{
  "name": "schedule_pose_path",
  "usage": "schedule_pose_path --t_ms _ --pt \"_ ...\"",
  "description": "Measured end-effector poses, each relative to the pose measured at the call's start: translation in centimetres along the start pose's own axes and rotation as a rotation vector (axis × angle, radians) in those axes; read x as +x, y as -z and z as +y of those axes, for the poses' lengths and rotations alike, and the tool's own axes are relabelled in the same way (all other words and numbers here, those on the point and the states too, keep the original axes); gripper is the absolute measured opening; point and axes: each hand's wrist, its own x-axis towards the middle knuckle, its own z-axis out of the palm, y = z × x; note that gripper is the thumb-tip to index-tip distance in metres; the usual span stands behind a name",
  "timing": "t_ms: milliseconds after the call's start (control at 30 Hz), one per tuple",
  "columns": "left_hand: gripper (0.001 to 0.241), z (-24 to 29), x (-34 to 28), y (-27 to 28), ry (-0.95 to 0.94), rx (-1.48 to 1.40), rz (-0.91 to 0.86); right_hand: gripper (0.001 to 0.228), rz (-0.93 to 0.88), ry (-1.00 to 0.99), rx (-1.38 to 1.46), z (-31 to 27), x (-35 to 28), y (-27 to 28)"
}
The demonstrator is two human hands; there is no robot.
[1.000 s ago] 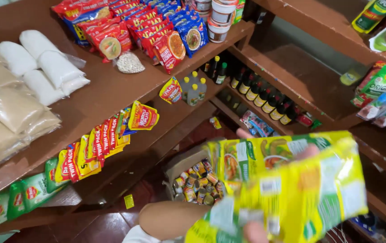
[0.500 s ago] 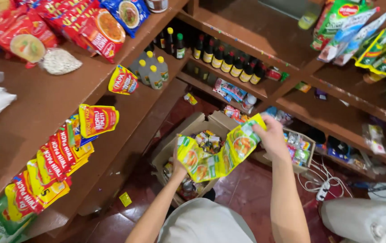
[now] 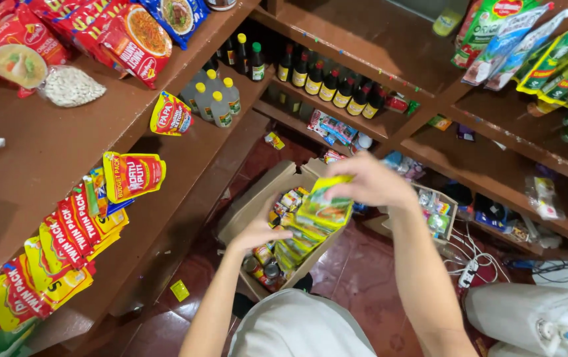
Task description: The recorder is seen organizing and stocking various food products and bottles on store shelves.
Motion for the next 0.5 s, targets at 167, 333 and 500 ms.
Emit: schedule_pose_path --t_ms 167,333,500 --pt "0.085 8.8 -1.2 0.1 -0.145 -0.129 -0.182 0.024 -0.238 -0.001 -0.02 0.8 2.1 -3.3" --pt "0.034 10.0 -1.7 -2.3 -0.046 -0.412 0.162 0.033 0.193 -0.199 0.486 9.4 1.4 -6.6" --pt "0.033 11.1 -1.6 -1.2 -0.099 -0.47 0.295 0.07 0.097 -0.173 1.32 13.7 -4.1 -13.3"
